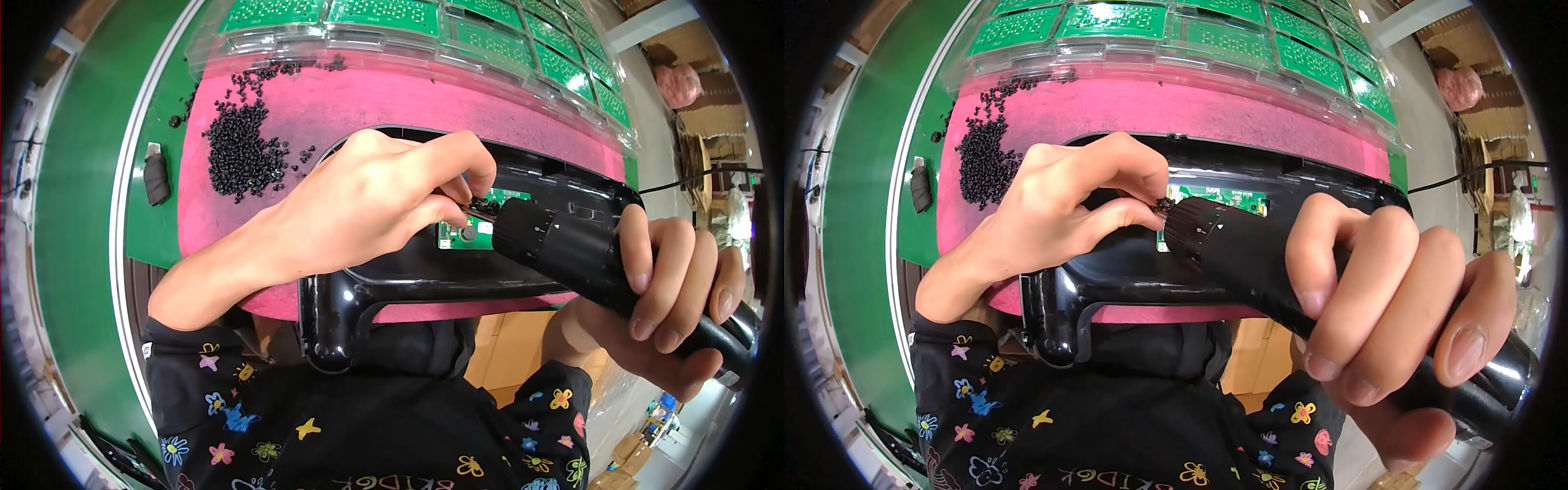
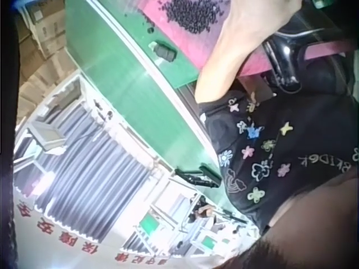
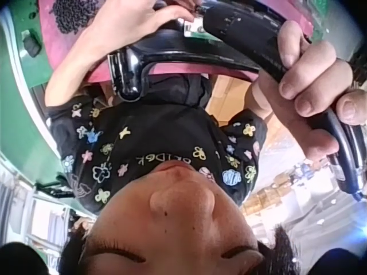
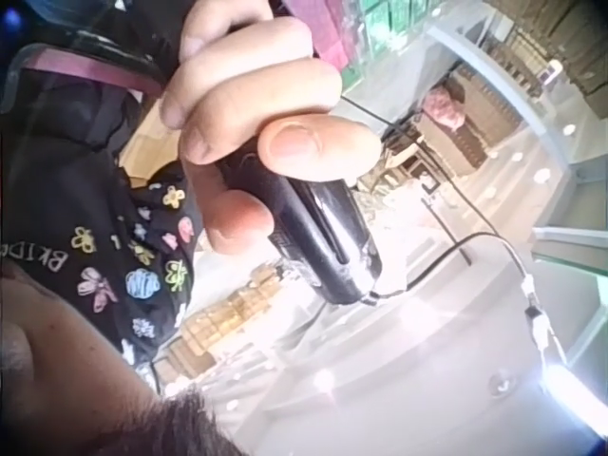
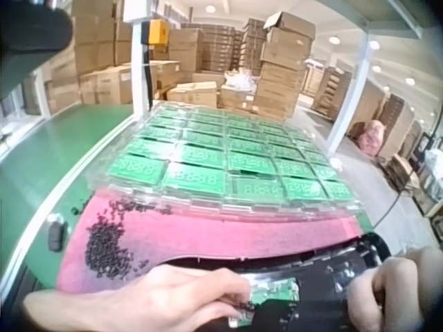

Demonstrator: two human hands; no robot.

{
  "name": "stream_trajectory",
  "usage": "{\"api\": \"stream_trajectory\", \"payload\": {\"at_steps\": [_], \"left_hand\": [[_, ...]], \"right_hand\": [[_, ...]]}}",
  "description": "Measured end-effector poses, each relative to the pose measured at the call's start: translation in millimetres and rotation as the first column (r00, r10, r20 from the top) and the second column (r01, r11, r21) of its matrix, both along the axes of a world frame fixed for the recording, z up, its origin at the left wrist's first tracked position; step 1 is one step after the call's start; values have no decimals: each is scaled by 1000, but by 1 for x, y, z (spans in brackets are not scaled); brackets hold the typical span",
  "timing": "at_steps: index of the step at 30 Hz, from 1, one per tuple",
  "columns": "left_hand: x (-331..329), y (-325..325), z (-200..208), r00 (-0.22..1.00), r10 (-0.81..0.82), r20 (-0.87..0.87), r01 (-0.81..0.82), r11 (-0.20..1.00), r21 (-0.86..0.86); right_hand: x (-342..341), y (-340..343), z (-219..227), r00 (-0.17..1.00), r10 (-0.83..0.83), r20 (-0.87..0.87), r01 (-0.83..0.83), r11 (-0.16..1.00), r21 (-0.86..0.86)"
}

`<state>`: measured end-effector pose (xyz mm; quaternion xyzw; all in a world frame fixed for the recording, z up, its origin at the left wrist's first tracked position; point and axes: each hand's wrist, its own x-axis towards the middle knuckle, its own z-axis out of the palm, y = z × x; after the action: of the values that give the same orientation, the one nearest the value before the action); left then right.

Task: The recorder is assembling electronic components by placing circuit boards into plastic housings and securing them with an electric screwdriver.

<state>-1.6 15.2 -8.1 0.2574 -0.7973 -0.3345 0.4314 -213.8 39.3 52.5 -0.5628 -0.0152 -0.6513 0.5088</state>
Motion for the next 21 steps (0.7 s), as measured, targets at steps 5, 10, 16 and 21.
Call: {"api": "stream_trajectory", "payload": {"at_steps": [5, 10, 16, 21], "left_hand": [[0, 0, 3, 996, -70, -49, 74, 994, 84], [4, -4, 3, 999, -14, 52, 8, 993, 119], [1, -6, 0, 1000, 24, 17, -23, 995, -94], [-1, -4, -1, 991, 99, 89, -80, 976, -203]], "right_hand": [[0, 0, 0, 999, 7, 36, -7, 1000, 2], [-12, -4, 5, 990, 67, -122, -69, 998, -7], [-6, -7, 2, 987, 93, -135, -88, 995, 48], [-6, -6, 11, 932, 84, -351, -51, 993, 104]]}}
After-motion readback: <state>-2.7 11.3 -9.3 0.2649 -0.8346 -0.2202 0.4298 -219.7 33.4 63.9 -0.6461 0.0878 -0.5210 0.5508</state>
